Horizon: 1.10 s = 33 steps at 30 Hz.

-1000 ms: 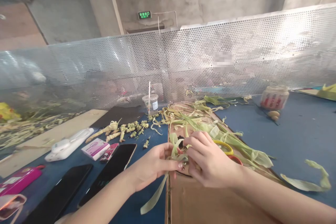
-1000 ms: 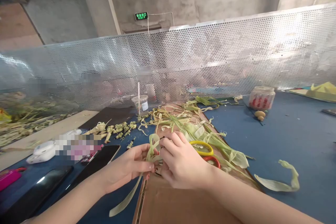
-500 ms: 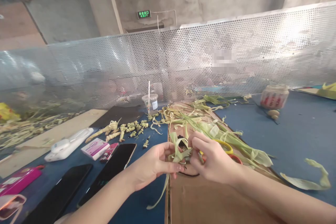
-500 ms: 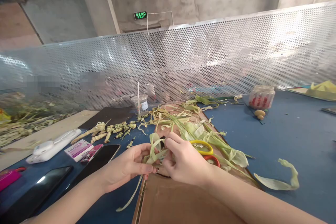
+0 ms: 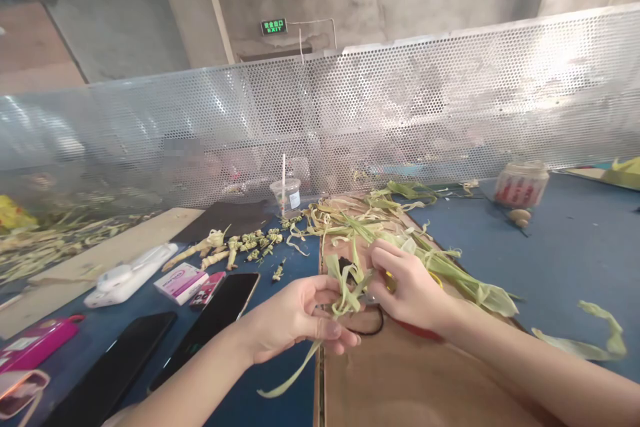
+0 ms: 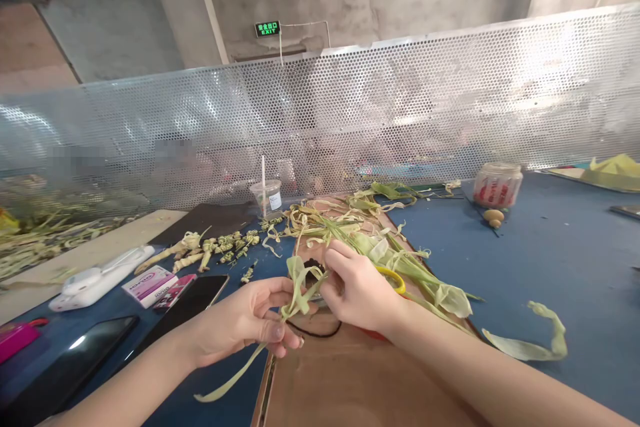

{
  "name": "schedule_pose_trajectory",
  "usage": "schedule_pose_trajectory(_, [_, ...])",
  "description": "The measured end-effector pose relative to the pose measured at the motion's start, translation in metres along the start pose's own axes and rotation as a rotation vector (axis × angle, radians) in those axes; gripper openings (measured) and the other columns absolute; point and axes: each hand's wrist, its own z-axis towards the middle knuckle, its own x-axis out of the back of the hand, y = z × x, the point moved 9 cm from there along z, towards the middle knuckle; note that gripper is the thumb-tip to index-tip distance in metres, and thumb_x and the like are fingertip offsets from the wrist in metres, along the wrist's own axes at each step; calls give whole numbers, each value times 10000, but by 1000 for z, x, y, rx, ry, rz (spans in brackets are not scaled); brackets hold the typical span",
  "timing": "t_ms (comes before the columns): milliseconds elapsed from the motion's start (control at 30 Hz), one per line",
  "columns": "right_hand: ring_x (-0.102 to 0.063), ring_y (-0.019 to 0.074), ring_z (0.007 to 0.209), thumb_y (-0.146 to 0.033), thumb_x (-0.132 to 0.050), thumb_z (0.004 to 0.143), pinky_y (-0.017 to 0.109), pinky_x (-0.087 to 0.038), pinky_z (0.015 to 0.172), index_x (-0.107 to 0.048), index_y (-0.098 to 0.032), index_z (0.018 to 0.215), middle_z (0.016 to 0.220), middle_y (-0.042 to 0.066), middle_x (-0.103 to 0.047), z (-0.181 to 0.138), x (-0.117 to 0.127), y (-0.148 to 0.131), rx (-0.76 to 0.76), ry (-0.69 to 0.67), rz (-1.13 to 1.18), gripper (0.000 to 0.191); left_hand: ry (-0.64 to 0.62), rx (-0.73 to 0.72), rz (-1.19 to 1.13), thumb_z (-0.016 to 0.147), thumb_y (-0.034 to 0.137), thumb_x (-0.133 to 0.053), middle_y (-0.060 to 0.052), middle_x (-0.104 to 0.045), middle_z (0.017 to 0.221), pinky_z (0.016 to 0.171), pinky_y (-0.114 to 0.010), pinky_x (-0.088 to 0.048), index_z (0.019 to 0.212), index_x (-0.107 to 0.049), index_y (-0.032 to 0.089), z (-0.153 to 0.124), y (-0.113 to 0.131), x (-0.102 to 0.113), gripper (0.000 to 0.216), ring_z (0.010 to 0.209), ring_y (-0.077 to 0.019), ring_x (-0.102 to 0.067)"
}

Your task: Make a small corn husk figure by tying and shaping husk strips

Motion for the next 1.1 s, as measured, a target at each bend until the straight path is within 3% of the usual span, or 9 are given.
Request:
schedule_pose_trajectory(400, [-326, 115, 556, -69, -400, 651, 245, -307, 530, -284, -211, 597, 614, -20, -353, 4, 7, 13, -77, 10, -19, 191, -48, 22, 1, 686, 155, -722, -136, -496, 1259, 677, -268, -503, 1088, -565, 177, -3, 2, 0, 432, 810, -177, -664])
schedule_pose_trajectory(533, [-430, 147, 650, -144, -459, 710, 279, -365, 631, -409, -192, 605, 659, 6, -460, 7, 4, 18, -177, -70, -20, 126, -46, 12, 28, 693, 160, -717, -133, -502, 1234, 639, -246, -495, 1098, -554, 173, -1, 2, 2, 437, 826, -183, -657])
schedule_pose_trajectory(667, [-521, 163, 751, -345, -361, 893, 300, -406, 728, -552, -178, 688, 768, 33, -564, 4, -10, 20, -414, -200, 243, 326, -78, 15, 69, 693, 183, -717, -122, -510, 1203, 580, -219, -473, 1115, -553, 186, -1, 1, -3, 453, 830, -191, -651])
schedule_pose_trajectory(733, [-540, 156, 775, -398, -363, 902, 290, -409, 752, -581, -178, 688, 819, 35, -584, 3, -19, 11, -440, -266, 370, 377, -102, 36, 92, 674, 200, -733, -112, -525, 1171, 543, -198, -450, 1125, -555, 191, -1, -1, -7, 485, 814, -182, -645])
schedule_pose_trajectory(867, [-536, 143, 750, -384, -490, 851, 274, -413, 732, -589, -178, 670, 766, 14, -577, 1, -27, 2, -475, -316, 458, 291, -98, 44, 107, 731, 341, -681, -91, -581, 1023, 518, -193, -424, 1096, -567, 177, 0, -4, -12, 415, 754, -159, -635])
schedule_pose_trajectory(967, [-528, 125, 695, -373, -532, 826, 260, -422, 681, -603, -175, 684, 743, 5, -559, -2, -31, 2, -538, -325, 531, 254, -11, 36, 140, 823, 446, -540, -50, -608, 758, 457, -184, -365, 1018, -583, 149, 2, -6, -7, 357, 575, -105, -582])
schedule_pose_trajectory(1100, [-511, 118, 672, -392, -548, 813, 244, -410, 628, -605, -168, 630, 696, 3, -536, -2, -34, 0, -527, -316, 639, 295, 98, 35, 234, 844, 465, -490, 41, -462, 447, 382, -180, -258, 915, -598, 131, 3, -8, 0, 357, 360, -56, -378])
